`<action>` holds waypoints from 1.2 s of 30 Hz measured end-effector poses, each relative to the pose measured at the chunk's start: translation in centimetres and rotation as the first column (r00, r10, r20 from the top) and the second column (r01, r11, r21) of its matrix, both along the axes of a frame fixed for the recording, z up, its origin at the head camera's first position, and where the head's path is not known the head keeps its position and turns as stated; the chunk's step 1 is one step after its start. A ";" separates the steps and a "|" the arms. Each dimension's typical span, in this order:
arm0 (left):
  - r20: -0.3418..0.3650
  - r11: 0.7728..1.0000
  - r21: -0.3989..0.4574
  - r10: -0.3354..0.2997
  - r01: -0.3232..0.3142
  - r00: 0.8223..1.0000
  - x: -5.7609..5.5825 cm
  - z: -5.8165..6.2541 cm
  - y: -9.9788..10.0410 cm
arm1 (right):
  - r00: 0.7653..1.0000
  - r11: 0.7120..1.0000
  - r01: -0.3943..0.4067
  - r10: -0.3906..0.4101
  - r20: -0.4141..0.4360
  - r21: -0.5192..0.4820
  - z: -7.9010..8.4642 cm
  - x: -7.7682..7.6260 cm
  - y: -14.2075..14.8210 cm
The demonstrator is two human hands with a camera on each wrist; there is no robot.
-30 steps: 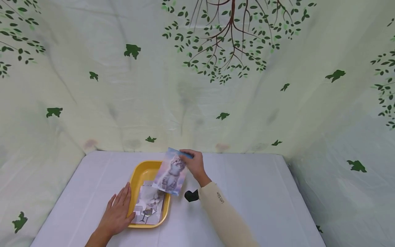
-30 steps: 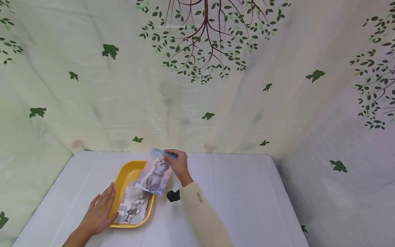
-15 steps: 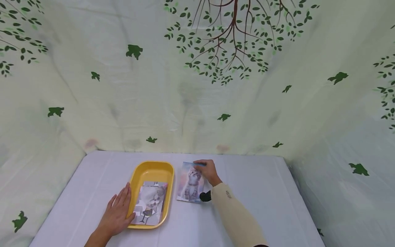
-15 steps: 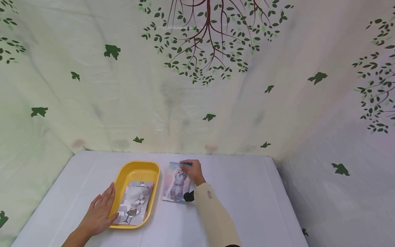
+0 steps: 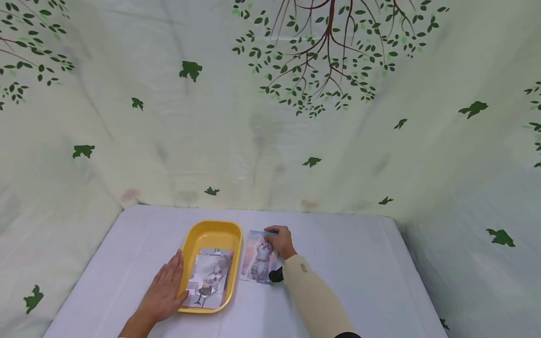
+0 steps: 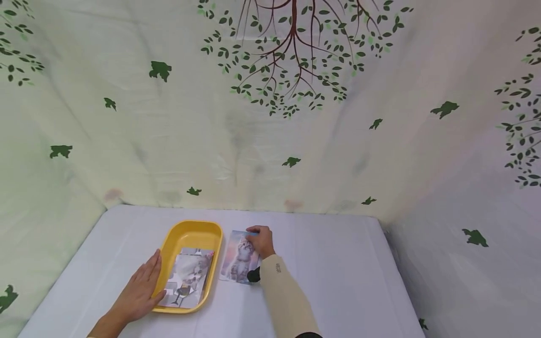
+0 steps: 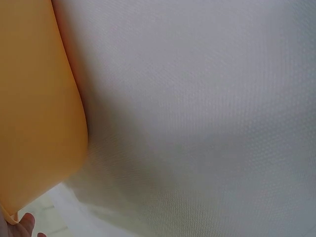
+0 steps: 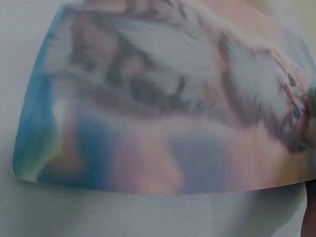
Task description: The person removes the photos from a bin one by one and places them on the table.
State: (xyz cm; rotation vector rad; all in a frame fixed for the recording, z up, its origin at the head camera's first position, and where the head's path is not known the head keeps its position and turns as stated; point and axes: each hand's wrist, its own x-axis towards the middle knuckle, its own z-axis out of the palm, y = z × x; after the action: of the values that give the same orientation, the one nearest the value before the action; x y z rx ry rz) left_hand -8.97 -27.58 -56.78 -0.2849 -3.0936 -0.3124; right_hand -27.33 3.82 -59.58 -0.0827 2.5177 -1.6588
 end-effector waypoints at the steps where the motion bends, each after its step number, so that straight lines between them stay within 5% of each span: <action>1: 0.003 1.000 -0.002 -0.001 0.001 1.000 0.0 0.0 0.0 | 1.000 1.000 -0.007 0.007 -0.013 0.003 0.1 0.0 0.0; 11: 0.000 1.000 0.004 -0.014 0.014 1.000 -0.1 0.3 0.0 | 0.998 0.999 -0.032 0.033 -0.060 0.017 2.0 0.6 -0.4; 20: -0.013 1.000 -0.022 -0.012 0.012 1.000 -0.3 0.1 -0.3 | 0.950 0.970 -0.243 0.236 -0.205 -0.009 4.7 3.3 -4.6; 28: -0.015 1.000 -0.023 -0.009 0.008 1.000 -0.1 0.1 -0.2 | 0.962 0.961 -0.273 0.273 -0.018 -0.042 5.5 6.2 -8.8; 36: -0.006 1.000 -0.013 -0.022 0.022 1.000 -0.1 -0.2 -0.3 | 0.934 0.929 -0.357 0.354 -0.041 -0.100 5.8 7.3 -12.1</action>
State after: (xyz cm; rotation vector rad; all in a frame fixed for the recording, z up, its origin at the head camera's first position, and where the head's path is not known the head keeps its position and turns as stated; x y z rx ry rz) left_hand -9.11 -27.91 -56.97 -0.3198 -3.0892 -0.2921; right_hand -20.06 -8.26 -53.77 -0.5373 2.2549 -1.6413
